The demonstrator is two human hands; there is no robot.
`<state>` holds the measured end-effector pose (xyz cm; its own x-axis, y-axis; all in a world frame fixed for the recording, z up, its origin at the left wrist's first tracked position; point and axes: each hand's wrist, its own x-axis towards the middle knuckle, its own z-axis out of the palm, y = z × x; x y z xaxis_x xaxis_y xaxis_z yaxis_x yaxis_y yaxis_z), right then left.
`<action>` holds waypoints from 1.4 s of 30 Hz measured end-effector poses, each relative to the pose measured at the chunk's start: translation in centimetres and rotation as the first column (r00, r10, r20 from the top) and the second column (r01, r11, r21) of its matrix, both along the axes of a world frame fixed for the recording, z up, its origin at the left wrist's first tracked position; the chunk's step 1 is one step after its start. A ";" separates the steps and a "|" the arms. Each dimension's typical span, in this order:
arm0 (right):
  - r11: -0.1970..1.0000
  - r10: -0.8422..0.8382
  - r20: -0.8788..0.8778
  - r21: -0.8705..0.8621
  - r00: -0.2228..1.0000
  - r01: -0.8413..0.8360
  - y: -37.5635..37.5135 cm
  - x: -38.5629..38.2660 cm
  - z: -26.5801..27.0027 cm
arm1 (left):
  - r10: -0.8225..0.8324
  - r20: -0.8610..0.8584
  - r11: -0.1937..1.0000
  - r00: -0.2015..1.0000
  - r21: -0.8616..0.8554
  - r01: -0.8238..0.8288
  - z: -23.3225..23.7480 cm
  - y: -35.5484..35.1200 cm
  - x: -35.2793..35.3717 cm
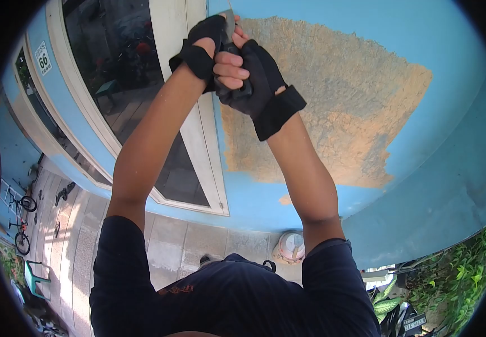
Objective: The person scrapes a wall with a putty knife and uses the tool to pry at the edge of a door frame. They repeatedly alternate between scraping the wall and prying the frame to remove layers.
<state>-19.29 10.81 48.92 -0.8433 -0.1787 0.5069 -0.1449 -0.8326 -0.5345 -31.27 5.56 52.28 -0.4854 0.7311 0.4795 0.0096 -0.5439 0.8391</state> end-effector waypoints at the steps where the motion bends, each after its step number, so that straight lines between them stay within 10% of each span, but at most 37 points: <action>1: 0.999 -0.021 -0.025 0.039 0.999 0.022 0.0 0.0 0.3 | 0.016 -0.034 0.999 0.999 0.041 -0.015 0.6 0.4 -0.5; 6: 0.998 -0.061 -0.007 -0.007 0.998 0.061 -0.6 -0.1 1.8 | -0.135 0.103 0.987 0.986 0.099 0.125 1.3 -0.4 -0.3; 8: 0.999 -0.045 -0.013 0.009 0.999 0.045 -0.4 0.2 0.1 | 0.068 0.042 0.987 0.997 -0.146 -0.061 1.3 -2.4 2.2; 12: 0.998 -0.042 -0.052 0.043 0.998 0.044 -0.3 -0.1 1.2 | -0.013 -0.110 0.995 0.994 0.097 0.024 0.6 1.2 -1.8; 17: 0.999 -0.034 -0.002 0.000 0.999 0.034 -0.2 -0.1 0.6 | 0.100 0.256 0.994 0.962 -0.077 -0.083 1.5 -0.5 1.5; 18: 0.999 -0.008 -0.005 0.037 1.000 0.009 0.1 -0.2 0.4 | 0.238 0.048 0.969 0.970 -0.081 -0.233 1.5 0.0 0.7; 23: 0.999 0.020 0.031 0.024 0.999 -0.021 -0.2 -0.2 2.7 | -0.011 0.176 1.000 0.984 0.004 0.010 3.0 -0.7 1.1; 26: 1.000 -0.008 0.038 0.028 0.999 0.007 -0.4 0.6 1.2 | 0.140 0.150 0.990 0.979 -0.039 -0.135 1.8 0.4 0.5; 27: 0.998 -0.026 0.032 0.060 0.999 0.024 -0.3 0.6 1.4 | 0.315 -0.114 0.949 0.942 0.001 -0.317 1.4 2.0 -1.5; 32: 1.000 0.018 0.032 0.018 0.999 -0.018 0.2 -0.5 2.8 | 0.064 0.127 0.994 0.990 -0.098 -0.052 3.3 -0.7 0.5; 35: 0.997 -0.034 0.010 0.076 0.999 0.034 -0.4 0.3 1.6 | 0.261 0.182 0.960 0.948 -0.154 -0.235 2.5 -0.9 1.6; 37: 0.993 -0.051 -0.012 0.108 0.999 0.052 0.0 0.1 1.6 | 0.013 -0.094 0.997 0.995 0.081 -0.006 0.7 1.4 -2.3; 41: 0.996 -0.052 -0.019 0.077 0.998 0.053 0.4 -0.7 2.8 | 0.306 -0.036 0.950 0.951 0.078 -0.303 3.0 0.4 -0.5; 42: 0.999 -0.017 -0.016 0.037 1.000 0.017 0.4 -0.8 2.8 | 0.170 0.195 0.985 0.966 -0.041 -0.165 3.7 -0.2 0.5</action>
<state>-20.11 11.23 51.75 -0.8386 -0.1833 0.5131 -0.1673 -0.8097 -0.5626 -30.73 5.40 55.95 -0.6852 0.6414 0.3451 -0.0684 -0.5284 0.8463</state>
